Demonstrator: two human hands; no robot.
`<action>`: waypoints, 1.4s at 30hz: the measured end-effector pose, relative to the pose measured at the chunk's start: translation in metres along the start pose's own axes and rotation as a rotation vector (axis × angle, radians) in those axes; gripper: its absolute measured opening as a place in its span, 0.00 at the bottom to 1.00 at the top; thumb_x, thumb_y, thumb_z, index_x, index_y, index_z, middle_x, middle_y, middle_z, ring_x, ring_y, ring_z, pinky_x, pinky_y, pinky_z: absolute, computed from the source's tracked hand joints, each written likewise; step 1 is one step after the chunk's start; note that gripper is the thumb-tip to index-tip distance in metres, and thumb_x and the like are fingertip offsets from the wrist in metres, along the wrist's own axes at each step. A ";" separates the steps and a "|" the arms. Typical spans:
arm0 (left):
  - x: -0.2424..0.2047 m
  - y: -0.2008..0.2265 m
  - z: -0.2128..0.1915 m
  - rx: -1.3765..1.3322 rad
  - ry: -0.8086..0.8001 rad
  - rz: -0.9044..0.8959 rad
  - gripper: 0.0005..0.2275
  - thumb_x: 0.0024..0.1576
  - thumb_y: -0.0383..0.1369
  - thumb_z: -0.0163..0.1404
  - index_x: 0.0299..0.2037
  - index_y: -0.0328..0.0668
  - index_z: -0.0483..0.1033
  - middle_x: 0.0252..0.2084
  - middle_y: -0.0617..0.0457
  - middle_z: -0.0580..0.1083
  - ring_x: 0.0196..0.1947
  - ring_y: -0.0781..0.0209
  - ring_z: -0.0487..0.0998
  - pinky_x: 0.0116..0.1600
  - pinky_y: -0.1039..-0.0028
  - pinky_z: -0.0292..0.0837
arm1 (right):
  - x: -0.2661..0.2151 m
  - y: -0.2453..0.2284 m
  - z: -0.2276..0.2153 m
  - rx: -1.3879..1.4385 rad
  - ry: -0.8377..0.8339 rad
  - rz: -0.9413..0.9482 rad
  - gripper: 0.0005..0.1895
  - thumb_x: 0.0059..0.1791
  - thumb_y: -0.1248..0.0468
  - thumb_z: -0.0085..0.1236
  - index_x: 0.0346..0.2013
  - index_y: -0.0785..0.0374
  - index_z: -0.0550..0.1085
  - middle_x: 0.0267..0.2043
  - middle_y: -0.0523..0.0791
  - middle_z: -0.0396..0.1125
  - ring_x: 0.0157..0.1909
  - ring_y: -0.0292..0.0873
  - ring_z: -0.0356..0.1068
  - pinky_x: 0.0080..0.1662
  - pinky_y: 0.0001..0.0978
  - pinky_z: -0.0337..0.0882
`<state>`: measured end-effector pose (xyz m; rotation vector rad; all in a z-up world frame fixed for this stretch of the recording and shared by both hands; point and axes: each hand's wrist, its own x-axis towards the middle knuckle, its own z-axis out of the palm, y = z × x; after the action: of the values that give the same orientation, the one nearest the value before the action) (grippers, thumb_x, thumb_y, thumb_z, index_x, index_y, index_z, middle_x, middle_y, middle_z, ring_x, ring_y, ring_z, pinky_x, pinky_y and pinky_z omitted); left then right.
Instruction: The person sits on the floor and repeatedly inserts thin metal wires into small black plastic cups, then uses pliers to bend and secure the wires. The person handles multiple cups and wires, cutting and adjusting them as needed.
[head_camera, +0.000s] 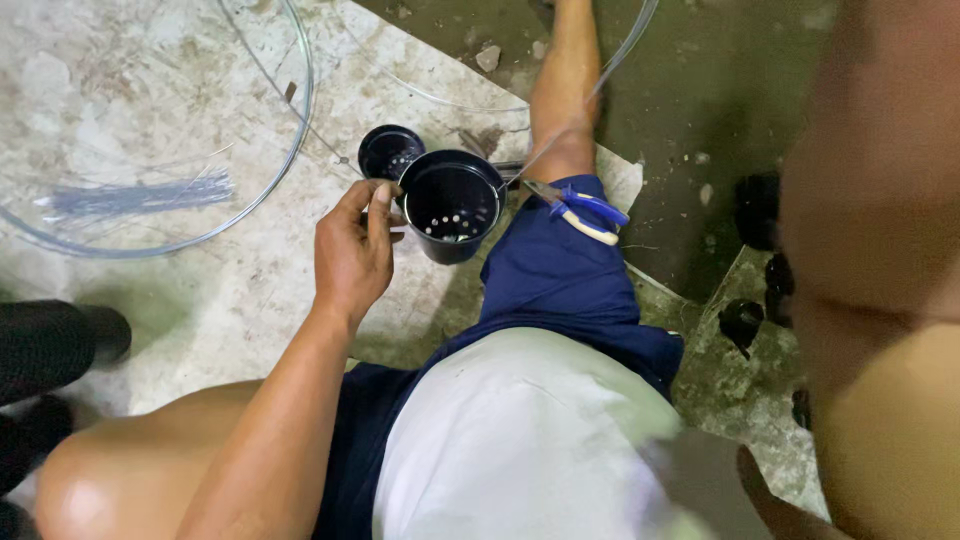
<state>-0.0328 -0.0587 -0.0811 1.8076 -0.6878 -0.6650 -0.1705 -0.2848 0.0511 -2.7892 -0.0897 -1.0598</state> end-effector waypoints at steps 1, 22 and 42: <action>-0.001 0.004 0.000 -0.006 -0.010 0.031 0.12 0.69 0.34 0.43 0.48 0.33 0.77 0.39 0.51 0.79 0.35 0.66 0.83 0.40 0.74 0.82 | -0.008 0.000 0.000 0.000 0.012 -0.002 0.23 0.54 0.49 0.64 0.56 0.61 0.76 0.56 0.47 0.70 0.49 0.49 0.77 0.49 0.39 0.76; -0.023 0.058 0.023 0.096 -0.276 0.173 0.18 0.68 0.28 0.46 0.67 0.29 0.64 0.58 0.41 0.76 0.48 0.59 0.82 0.52 0.74 0.76 | -0.188 -0.008 -0.029 -0.150 0.030 0.636 0.11 0.54 0.59 0.67 0.44 0.61 0.77 0.40 0.47 0.72 0.38 0.49 0.74 0.40 0.39 0.75; -0.034 0.039 0.029 0.435 -0.544 -0.024 0.18 0.56 0.33 0.55 0.57 0.43 0.75 0.52 0.45 0.79 0.42 0.53 0.85 0.43 0.66 0.79 | -0.555 0.040 -0.219 -0.620 -0.279 2.027 0.19 0.53 0.55 0.66 0.52 0.65 0.78 0.47 0.54 0.73 0.48 0.54 0.74 0.50 0.46 0.71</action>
<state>-0.0820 -0.0635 -0.0494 2.0416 -1.2497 -1.1085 -0.7242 -0.3613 -0.1611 -1.5844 2.4982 -0.0185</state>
